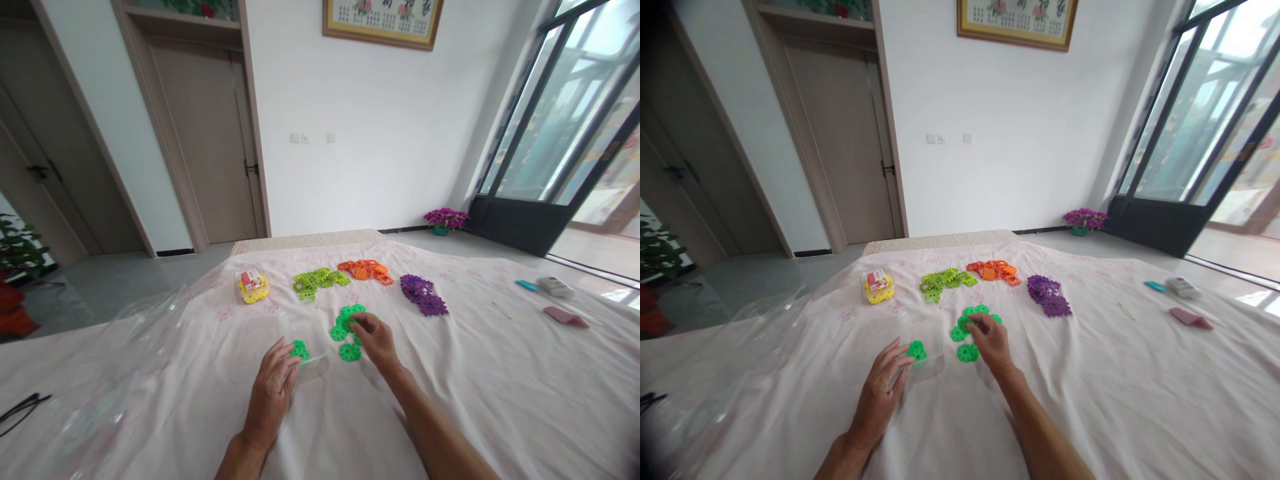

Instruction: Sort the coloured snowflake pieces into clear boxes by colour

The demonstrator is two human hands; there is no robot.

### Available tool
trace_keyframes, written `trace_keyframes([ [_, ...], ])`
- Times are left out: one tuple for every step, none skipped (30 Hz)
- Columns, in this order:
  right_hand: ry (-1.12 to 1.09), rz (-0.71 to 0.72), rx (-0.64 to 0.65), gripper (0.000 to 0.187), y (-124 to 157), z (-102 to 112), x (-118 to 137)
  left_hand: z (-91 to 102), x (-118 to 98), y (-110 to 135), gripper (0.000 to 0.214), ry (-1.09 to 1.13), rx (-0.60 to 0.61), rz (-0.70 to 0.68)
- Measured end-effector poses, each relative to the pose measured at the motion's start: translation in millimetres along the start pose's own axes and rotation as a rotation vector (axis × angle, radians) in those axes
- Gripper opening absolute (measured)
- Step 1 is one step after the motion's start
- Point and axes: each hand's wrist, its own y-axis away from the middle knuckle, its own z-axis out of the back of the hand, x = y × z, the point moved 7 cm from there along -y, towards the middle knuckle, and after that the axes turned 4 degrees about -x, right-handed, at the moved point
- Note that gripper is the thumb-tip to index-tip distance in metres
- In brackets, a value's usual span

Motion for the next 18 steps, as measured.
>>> trace_keyframes([
  [-0.053, -0.004, 0.006, 0.029, 2, -5, 6, -0.4, 0, 0, 0.020, -0.001, 0.006, 0.000],
  [-0.104, -0.003, 0.025, 0.028, 5, -10, 12, -0.9, 0, 0, 0.020, -0.001, 0.014, 0.002],
  [-0.153, -0.004, 0.052, 0.028, 8, -17, 19, -1.5, -1, 0, 0.019, -0.001, 0.021, 0.003],
  [-0.198, -0.005, 0.086, 0.027, 12, -23, 25, -2.0, -1, 0, 0.019, 0.000, 0.028, 0.002],
  [-0.233, -0.004, 0.126, 0.027, 15, -29, 31, -2.5, -1, 1, 0.019, 0.001, 0.032, 0.003],
  [-0.254, 0.002, 0.167, 0.027, 18, -34, 36, -3.0, 0, 1, 0.019, 0.003, 0.036, 0.003],
  [-0.256, 0.016, 0.199, 0.026, 20, -38, 41, -3.4, 0, 1, 0.019, 0.004, 0.038, 0.003],
  [-0.234, 0.038, 0.212, 0.026, 21, -40, 43, -3.7, 0, 2, 0.019, 0.006, 0.038, 0.003],
  [-0.188, 0.069, 0.206, 0.024, 22, -39, 45, -3.9, 0, 2, 0.019, 0.006, 0.038, 0.004],
  [-0.121, 0.107, 0.185, 0.023, 21, -37, 46, -3.9, 1, 2, 0.019, 0.005, 0.035, 0.006],
  [-0.033, 0.151, 0.155, 0.021, 19, -33, 46, -3.8, 1, 1, 0.018, 0.005, 0.030, 0.006],
  [0.073, 0.197, 0.128, 0.021, 18, -29, 45, -3.4, 1, 1, 0.018, 0.005, 0.023, 0.006],
  [0.190, 0.242, 0.112, 0.022, 17, -25, 45, -2.9, 1, 0, 0.018, 0.006, 0.016, 0.007],
  [0.311, 0.279, 0.107, 0.023, 16, -23, 44, -2.5, 0, 0, 0.017, 0.007, 0.010, 0.006],
  [0.426, 0.305, 0.108, 0.024, 15, -21, 42, -2.1, 0, 0, 0.017, 0.007, 0.006, 0.004],
  [0.530, 0.319, 0.112, 0.024, 15, -20, 41, -1.9, 0, 0, 0.018, 0.007, 0.004, 0.002],
  [0.617, 0.323, 0.115, 0.025, 15, -19, 39, -1.7, -1, -1, 0.018, 0.005, 0.004, 0.000],
  [0.686, 0.321, 0.119, 0.026, 15, -20, 38, -1.6, -1, -1, 0.018, 0.003, 0.004, -0.002],
])
